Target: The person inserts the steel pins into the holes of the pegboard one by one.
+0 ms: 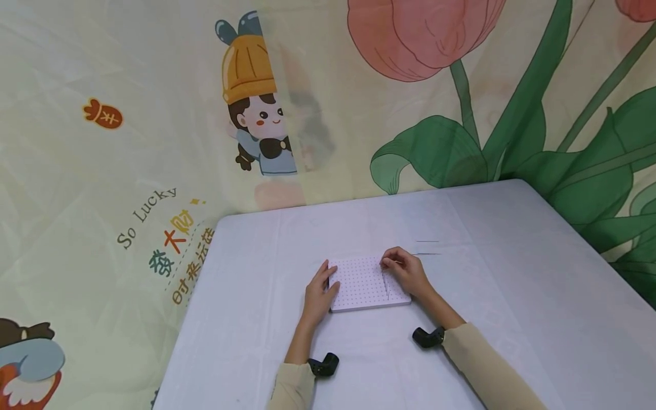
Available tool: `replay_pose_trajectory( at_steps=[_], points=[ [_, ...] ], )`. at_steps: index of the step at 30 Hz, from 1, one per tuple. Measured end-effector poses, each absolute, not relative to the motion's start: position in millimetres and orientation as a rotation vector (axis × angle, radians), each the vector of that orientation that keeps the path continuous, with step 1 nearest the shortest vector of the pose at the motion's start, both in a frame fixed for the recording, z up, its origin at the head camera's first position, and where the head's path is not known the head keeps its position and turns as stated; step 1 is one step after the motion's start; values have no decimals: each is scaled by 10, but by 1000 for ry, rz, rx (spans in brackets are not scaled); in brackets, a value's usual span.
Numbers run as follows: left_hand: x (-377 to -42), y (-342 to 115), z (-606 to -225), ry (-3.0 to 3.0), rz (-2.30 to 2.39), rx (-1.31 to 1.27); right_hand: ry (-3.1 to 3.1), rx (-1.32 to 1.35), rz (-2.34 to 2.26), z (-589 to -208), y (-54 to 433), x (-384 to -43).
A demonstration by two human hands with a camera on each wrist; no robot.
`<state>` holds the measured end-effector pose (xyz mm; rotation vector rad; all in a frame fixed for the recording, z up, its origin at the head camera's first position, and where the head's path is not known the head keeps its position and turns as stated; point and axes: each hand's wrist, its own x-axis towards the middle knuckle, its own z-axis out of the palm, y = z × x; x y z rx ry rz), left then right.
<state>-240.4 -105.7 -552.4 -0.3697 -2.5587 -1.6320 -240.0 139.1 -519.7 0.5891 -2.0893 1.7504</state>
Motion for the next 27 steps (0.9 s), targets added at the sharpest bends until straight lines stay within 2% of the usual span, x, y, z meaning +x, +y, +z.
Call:
replay_pose_trajectory(
  at_steps=[5, 27],
  points=[
    [-2409, -1054, -5505, -2557, -1627, -375, -2082, 666, 1730, -5211, 1395, -2407],
    [-2398, -1065, -5520, -2559, -1637, -363, -2264, 661, 1565, -5224, 1392, -2355]
  ],
)
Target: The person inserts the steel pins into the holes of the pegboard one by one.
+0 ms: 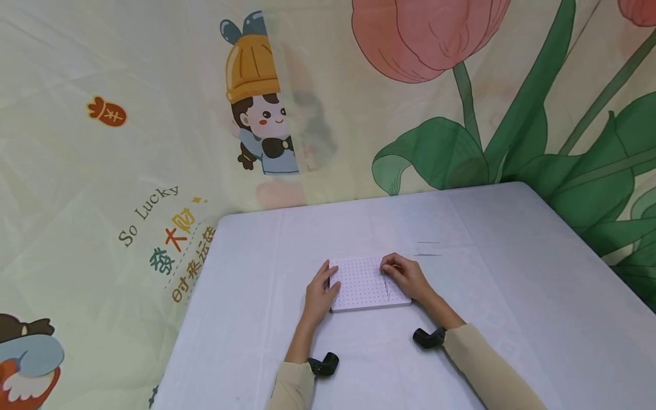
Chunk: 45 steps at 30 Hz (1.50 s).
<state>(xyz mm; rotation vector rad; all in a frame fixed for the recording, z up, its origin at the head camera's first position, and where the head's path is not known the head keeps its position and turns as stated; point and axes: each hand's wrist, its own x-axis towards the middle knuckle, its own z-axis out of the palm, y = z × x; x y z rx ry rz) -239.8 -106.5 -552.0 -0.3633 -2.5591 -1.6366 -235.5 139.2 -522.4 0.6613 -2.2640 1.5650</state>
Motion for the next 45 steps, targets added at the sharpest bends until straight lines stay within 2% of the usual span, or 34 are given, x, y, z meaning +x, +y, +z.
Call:
replay_pose_trajectory(
  at_steps=[18, 25, 33, 45],
  points=[
    [-2368, -1071, -5547, -2553, -1648, -359, -2247, 656, 1560, -5281, 1415, -2348],
    [-2374, -1063, -5540, -2557, -1640, -363, -2110, 501, 1586, -5484, 1631, -2551],
    [-2385, -1059, -5549, -2554, -1633, -372, -2363, 207, 1179, -5464, 2001, -2571],
    [-2389, -1072, -5518, -2556, -1624, -373, -2495, 180, 905, -5485, 2147, -2532]
  ],
)
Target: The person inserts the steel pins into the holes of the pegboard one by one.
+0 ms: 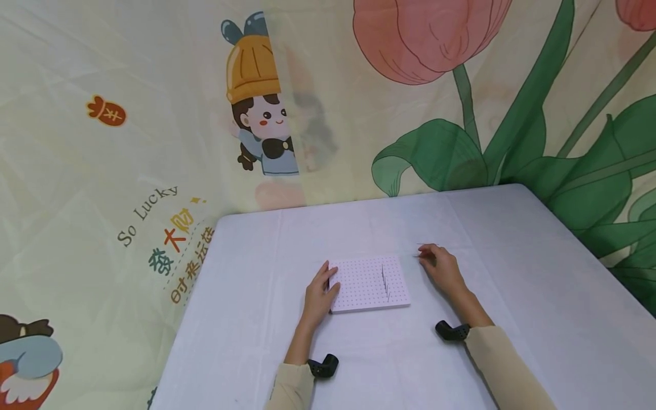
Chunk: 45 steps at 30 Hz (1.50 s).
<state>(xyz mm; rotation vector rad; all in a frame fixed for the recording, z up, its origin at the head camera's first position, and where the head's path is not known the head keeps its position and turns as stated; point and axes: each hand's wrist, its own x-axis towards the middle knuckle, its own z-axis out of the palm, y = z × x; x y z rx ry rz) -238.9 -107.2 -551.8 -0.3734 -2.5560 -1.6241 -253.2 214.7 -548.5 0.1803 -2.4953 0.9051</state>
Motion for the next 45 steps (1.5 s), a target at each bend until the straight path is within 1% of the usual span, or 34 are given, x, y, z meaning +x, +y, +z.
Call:
replay_pose_trajectory(
  at_steps=[45],
  points=[
    [-2399, -1051, -5533, -2555, -1612, -367, -2516, 99, 886, -5580, 2199, -2596]
  ],
)
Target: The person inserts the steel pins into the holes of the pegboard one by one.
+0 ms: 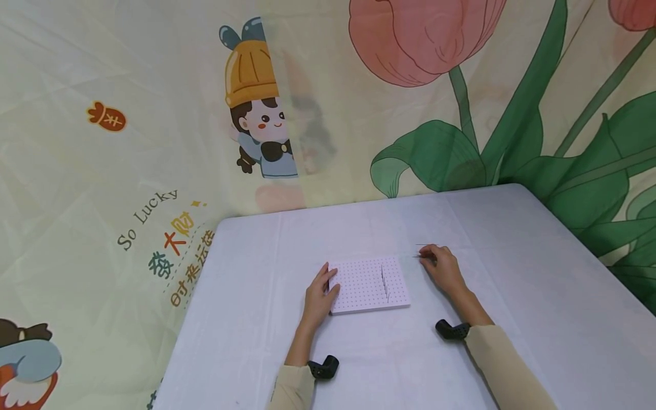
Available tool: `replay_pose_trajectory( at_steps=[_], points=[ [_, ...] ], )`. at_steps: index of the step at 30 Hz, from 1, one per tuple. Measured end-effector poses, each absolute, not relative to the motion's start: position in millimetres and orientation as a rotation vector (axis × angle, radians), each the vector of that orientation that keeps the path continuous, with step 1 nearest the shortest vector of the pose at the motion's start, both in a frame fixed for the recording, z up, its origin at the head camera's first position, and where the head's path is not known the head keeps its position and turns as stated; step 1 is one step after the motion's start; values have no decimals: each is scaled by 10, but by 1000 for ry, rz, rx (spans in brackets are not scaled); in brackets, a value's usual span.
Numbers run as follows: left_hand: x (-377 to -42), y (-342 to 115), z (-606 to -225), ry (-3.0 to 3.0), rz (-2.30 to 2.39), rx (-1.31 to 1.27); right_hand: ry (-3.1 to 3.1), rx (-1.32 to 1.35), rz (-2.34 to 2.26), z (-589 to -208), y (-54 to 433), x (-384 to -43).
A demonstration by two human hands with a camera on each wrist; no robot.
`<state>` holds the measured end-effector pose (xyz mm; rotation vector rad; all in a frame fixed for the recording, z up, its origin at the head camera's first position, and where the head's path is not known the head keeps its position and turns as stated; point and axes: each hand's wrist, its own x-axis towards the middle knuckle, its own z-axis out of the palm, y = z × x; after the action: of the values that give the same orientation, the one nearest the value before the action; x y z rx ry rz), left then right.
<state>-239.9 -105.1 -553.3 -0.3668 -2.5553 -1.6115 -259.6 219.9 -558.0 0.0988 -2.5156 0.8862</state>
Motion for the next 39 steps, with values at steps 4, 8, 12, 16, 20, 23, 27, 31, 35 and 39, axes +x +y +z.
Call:
replay_pose_trajectory(
  at_steps=[4, 8, 12, 16, 20, 23, 27, 31, 35, 39],
  points=[
    [-2401, -1049, -5528, -2553, -1620, -367, -2518, 95, 889, -5575, 2201, -2590],
    [-2401, -1047, -5524, -2558, -1613, -358, -2514, 96, 907, -5572, 2202, -2579],
    [-2402, -1049, -5530, -2568, -1614, -339, -2507, 97, 934, -5570, 2197, -2566],
    [-2399, -1051, -5524, -2571, -1613, -343, -2490, 104, 969, -5573, 2208, -2556],
    [-2390, -1053, -5507, -2538, -1635, -381, -2444, 80, 1062, -5573, 2243, -2552],
    [-2382, -1058, -5500, -2511, -1654, -410, -2416, 69, 1123, -5569, 2266, -2551],
    [-2382, -1062, -5507, -2523, -1656, -402, -2416, 88, 1130, -5577, 2282, -2553],
    [-2388, -1063, -5516, -2542, -1655, -387, -2429, 104, 1141, -5588, 2291, -2560],
    [-2387, -1061, -5512, -2545, -1638, -389, -2469, 106, 1159, -5598, 2309, -2582],
    [-2383, -1061, -5504, -2543, -1624, -389, -2509, 115, 1177, -5591, 2330, -2606]
  ],
)
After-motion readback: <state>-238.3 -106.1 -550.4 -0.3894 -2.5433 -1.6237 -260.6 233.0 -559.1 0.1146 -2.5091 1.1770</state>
